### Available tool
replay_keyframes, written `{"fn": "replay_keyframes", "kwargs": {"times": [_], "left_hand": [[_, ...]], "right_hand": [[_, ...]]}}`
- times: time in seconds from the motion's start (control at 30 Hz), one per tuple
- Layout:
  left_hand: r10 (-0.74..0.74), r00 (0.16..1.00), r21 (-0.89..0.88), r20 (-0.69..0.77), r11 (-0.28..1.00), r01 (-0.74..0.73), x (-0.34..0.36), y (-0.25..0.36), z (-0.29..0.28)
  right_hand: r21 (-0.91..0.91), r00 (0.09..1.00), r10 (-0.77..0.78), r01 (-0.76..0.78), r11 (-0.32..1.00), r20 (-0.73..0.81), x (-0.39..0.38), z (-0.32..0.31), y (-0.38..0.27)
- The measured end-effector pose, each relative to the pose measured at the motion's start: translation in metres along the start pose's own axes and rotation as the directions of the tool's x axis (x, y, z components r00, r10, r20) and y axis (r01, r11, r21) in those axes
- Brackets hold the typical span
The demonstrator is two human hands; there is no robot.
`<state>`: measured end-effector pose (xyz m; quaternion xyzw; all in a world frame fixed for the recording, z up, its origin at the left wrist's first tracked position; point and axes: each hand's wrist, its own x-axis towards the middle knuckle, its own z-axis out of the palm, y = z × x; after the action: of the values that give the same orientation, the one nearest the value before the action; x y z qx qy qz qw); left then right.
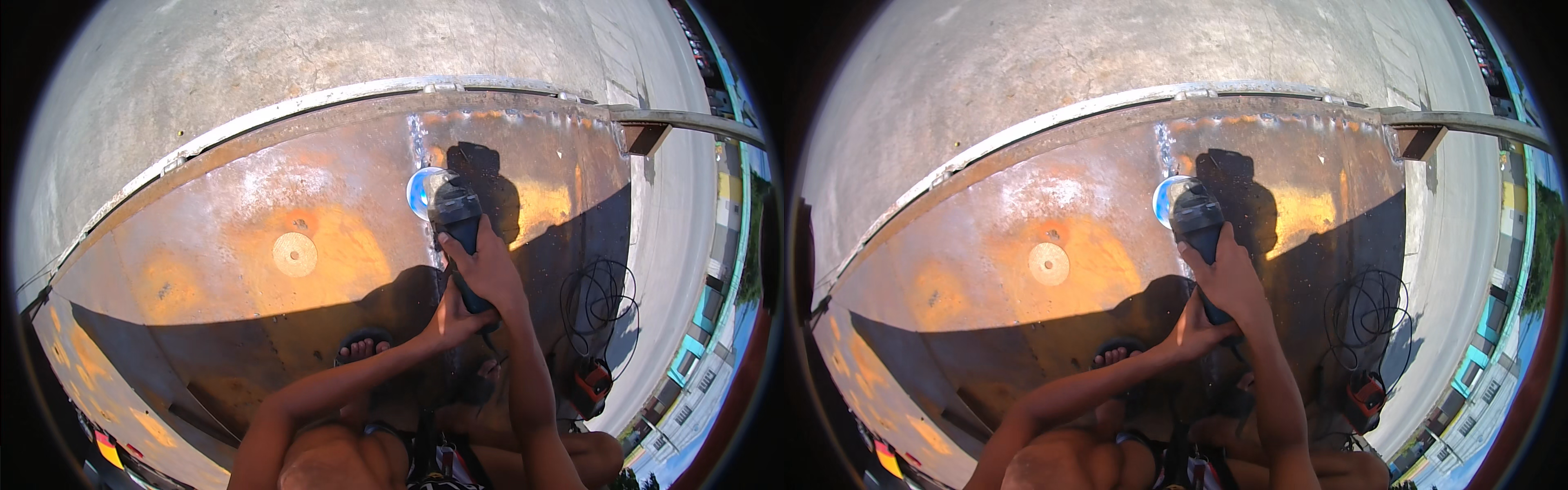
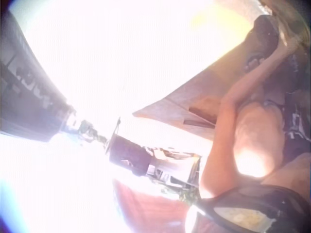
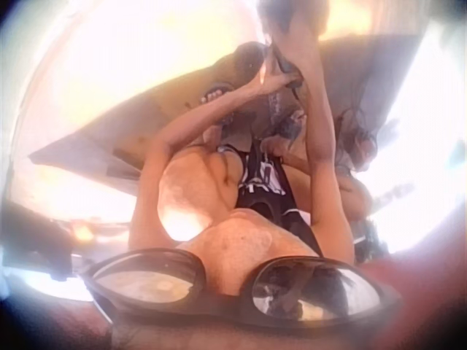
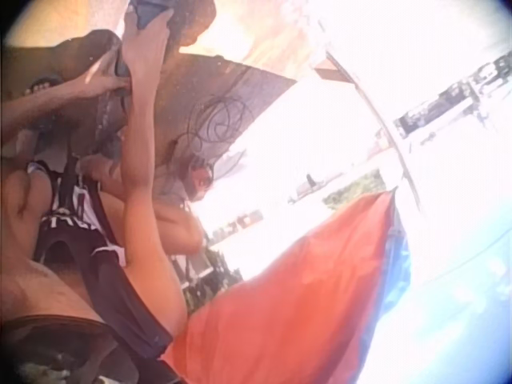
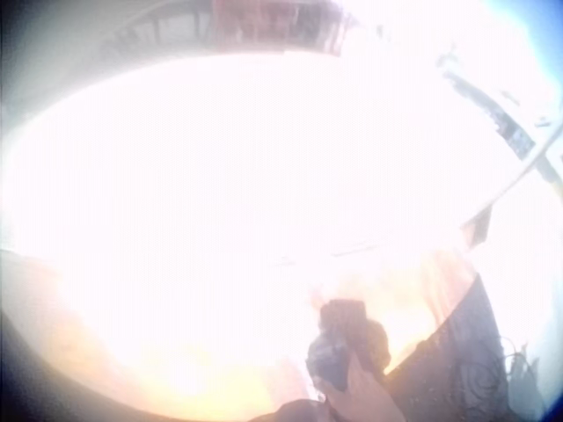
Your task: The person grinds a weld seam on a large metal surface using an angle grinder, then switches to a welding torch to weld the seam. The person sits on the metal surface throughout the process.
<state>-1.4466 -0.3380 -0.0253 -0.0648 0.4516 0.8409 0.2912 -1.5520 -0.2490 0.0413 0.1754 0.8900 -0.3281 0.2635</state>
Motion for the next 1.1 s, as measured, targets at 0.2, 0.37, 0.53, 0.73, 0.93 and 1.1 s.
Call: {"fn": "replay_keyframes", "kwargs": {"times": [0.2,0.37,0.53,0.73,0.93,1.1], "left_hand": [[-0.110,0.992,-0.108,0.064,0.987,0.117,0.015,0.010,-0.017],[-0.035,0.999,-0.030,0.006,0.999,0.035,0.007,0.012,-0.011],[-0.038,0.998,-0.182,0.040,0.982,0.045,0.043,0.031,-0.022],[-0.146,0.987,-0.187,0.071,0.970,0.157,0.071,0.069,-0.032],[0.056,0.998,-0.143,0.016,0.988,-0.053,0.049,0.032,-0.017],[-0.094,0.995,-0.214,0.042,0.972,0.101,0.077,0.052,-0.025]], "right_hand": [[-0.010,1.000,-0.015,0.015,1.000,0.021,0.012,-0.002,-0.012],[0.024,1.000,-0.025,0.025,0.999,0.014,0.007,0.003,-0.005],[-0.017,0.994,-0.106,0.105,0.994,-0.023,0.045,0.000,-0.022],[-0.077,0.997,-0.073,0.074,0.994,0.024,0.072,-0.014,-0.048],[-0.042,0.990,-0.138,0.137,0.990,-0.040,0.058,-0.004,-0.017],[-0.059,0.993,-0.120,0.121,0.991,0.014,0.076,-0.017,-0.039]]}}
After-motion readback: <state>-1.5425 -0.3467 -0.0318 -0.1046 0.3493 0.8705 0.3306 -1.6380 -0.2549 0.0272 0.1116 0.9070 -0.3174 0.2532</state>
